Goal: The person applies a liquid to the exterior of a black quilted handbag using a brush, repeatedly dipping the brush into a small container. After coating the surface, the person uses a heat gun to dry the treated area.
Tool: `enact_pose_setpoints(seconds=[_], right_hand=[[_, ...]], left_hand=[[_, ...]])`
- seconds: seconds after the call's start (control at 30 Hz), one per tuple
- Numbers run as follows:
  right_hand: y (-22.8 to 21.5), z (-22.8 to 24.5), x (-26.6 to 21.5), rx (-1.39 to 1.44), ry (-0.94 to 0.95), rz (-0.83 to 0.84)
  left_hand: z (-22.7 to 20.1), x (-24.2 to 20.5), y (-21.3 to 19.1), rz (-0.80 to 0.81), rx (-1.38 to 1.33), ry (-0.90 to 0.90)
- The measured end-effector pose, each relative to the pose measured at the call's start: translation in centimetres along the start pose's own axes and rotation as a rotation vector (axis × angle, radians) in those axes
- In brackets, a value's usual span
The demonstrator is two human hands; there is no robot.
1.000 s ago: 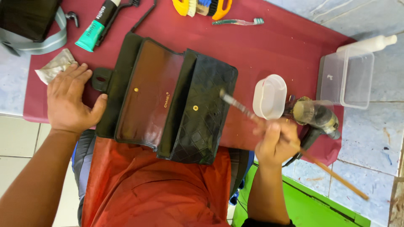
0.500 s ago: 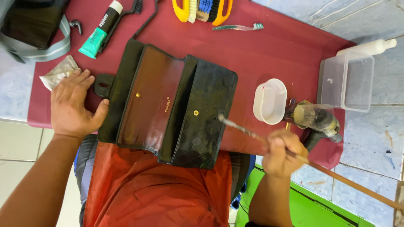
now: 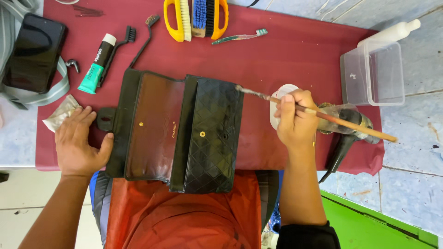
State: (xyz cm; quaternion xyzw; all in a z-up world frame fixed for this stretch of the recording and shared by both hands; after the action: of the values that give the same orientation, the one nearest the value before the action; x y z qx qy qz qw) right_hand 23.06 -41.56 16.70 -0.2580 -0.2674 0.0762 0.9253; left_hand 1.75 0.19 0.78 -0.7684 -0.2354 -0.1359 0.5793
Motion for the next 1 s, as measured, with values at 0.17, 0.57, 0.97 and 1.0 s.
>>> enact_pose_setpoints(seconds=[0.17,0.57,0.97,1.0], right_hand=[[-0.8,0.3,1.6,0.046,-0.036,-0.023],[1.5,1.4,6.9,-0.065,-0.144,0.289],[2.3,0.4,8.1,-0.027,0.029,0.339],[2.3,0.5,8.1,0.035,0.043,0.324]], left_hand=[[0.2,-0.1,0.2,-0.018,0.004,-0.005],[0.0,0.1,0.0,-0.015,-0.012,-0.018],[0.0,0.2,0.0,-0.016,-0.022,-0.023],[-0.1,0.3,0.0,-0.024,-0.025,-0.016]])
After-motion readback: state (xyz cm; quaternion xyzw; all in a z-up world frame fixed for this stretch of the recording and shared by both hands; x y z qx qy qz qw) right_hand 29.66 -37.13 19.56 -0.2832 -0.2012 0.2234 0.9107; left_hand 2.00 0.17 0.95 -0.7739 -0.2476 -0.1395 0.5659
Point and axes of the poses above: each hand's wrist, its own x-axis towards the middle knuckle, its own y-axis out of the palm, z = x × y, the point moved 2 cm from there along x, towards the middle knuckle, and after that the axes turned 6 degrees about x, right-handed, at the moved point
